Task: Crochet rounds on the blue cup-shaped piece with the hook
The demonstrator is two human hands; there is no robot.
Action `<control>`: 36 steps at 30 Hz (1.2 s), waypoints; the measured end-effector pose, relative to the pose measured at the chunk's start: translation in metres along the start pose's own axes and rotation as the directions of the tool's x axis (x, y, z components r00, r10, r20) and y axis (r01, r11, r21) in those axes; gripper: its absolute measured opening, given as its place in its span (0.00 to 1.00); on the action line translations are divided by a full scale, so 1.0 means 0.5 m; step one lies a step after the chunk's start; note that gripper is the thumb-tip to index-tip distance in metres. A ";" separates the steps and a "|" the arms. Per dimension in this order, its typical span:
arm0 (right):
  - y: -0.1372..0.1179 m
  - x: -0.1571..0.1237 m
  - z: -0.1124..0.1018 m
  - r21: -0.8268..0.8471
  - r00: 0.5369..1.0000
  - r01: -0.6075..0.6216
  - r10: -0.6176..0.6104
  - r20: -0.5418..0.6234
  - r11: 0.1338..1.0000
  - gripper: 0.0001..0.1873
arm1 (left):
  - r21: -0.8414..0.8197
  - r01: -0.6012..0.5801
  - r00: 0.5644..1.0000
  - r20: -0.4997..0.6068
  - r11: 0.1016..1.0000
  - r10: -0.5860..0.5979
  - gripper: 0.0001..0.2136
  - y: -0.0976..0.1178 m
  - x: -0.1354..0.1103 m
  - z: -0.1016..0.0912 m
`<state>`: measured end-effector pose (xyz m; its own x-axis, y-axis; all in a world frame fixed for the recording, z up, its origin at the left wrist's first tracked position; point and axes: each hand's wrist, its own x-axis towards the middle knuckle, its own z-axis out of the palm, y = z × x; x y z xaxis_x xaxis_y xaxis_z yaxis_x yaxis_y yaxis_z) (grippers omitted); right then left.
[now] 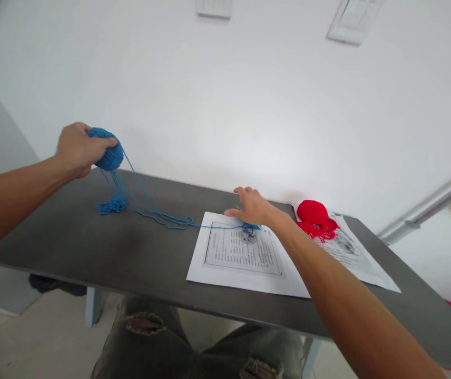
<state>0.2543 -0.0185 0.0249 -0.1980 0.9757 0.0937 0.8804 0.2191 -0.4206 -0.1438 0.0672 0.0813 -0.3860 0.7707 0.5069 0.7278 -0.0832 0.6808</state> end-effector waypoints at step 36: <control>0.020 -0.020 -0.131 0.613 0.876 0.044 0.264 -0.403 0.788 0.14 | 0.148 -0.657 0.529 0.790 0.739 0.311 0.05 0.020 -0.266 0.074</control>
<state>0.2935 -0.0261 0.0787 0.2329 0.9131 0.3348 0.4211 0.2156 -0.8810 -0.0643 -0.0127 0.0012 0.4699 0.8805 0.0624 0.8757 -0.4739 0.0921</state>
